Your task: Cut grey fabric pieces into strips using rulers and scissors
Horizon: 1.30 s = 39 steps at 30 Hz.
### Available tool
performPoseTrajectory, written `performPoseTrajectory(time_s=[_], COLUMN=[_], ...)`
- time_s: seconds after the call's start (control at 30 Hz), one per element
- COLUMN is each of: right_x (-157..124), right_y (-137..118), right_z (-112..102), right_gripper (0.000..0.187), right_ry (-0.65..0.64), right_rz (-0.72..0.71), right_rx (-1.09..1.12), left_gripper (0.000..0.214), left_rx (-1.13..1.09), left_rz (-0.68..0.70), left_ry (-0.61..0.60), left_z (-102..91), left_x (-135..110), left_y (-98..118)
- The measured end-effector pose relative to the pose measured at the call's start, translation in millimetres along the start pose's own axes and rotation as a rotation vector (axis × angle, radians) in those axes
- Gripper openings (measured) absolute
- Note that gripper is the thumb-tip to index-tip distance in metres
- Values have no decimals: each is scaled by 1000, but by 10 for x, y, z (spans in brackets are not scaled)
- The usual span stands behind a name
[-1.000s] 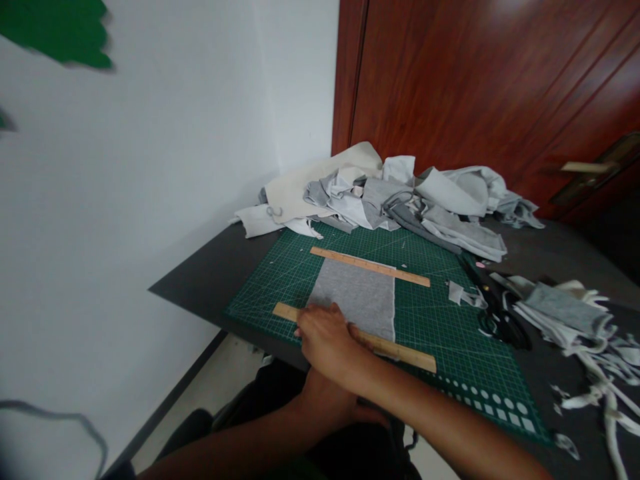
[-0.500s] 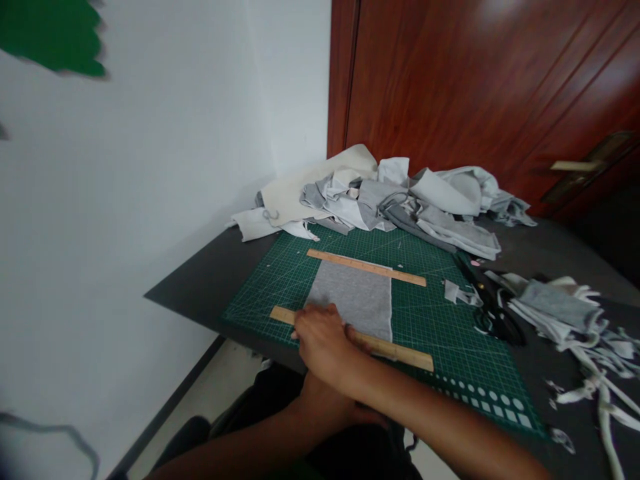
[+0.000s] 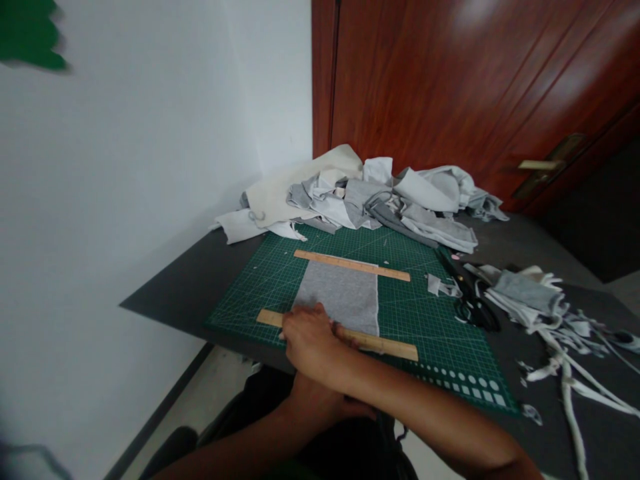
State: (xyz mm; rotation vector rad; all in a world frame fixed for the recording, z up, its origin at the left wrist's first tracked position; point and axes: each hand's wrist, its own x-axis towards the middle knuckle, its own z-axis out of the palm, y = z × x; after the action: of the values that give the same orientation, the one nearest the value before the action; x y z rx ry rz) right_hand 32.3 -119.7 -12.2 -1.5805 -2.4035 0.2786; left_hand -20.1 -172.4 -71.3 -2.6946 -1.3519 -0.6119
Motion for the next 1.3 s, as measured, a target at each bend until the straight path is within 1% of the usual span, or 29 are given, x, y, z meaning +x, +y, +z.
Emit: performPoseTrajectory(time_s=[0.07,0.1,0.17,0.23,0.27,0.33,0.37,0.43,0.5,0.6,0.73,0.8,0.87,1.0,1.3], right_x=[76,131,264,413,488,623,679,761,809,848,901,929,953,982,1015], right_y=[11,34,128,284,381,599,711,925,1108,1312,1479,1535,1580,1637,1620], right_z=[-162,-255,-444,-610,-676,-767,-791,-798,-764,-690,-636,-625,-611,-572,-590], right_gripper=[16,14,15,17,17,19,20,24,23,21,23,24,24,24,15], right_ry=[-71,-124,-185,-168,-138,-37,-18,-4,3,21,47,59,83,88,95], right_rz=[-69,-132,-228,-192,-143,-27,23,123,177,174,132,122,141,167,201], right_rx=[77,124,198,167,123,17,-32,-116,-144,-91,-17,-14,-22,4,53], left_gripper=[109,107,107,112,115,119,120,119,119,120,122,124,123,115,113], left_rx=[-18,-22,-4,46,71,103,109,111,112,109,109,104,98,98,93], left_rz=[-9,-16,-26,-11,2,25,29,29,27,30,28,28,30,32,25], left_ry=[-55,-87,-127,-115,-93,-53,-42,-38,-42,-52,-66,-72,-75,-71,-114], left_z=[-10,-23,-68,-129,-159,-204,-217,-225,-223,-221,-227,-226,-223,-215,-252], left_x=[24,40,77,111,125,143,146,149,149,153,156,153,147,143,154], left_y=[13,20,32,34,31,23,19,16,18,24,28,27,25,24,22])
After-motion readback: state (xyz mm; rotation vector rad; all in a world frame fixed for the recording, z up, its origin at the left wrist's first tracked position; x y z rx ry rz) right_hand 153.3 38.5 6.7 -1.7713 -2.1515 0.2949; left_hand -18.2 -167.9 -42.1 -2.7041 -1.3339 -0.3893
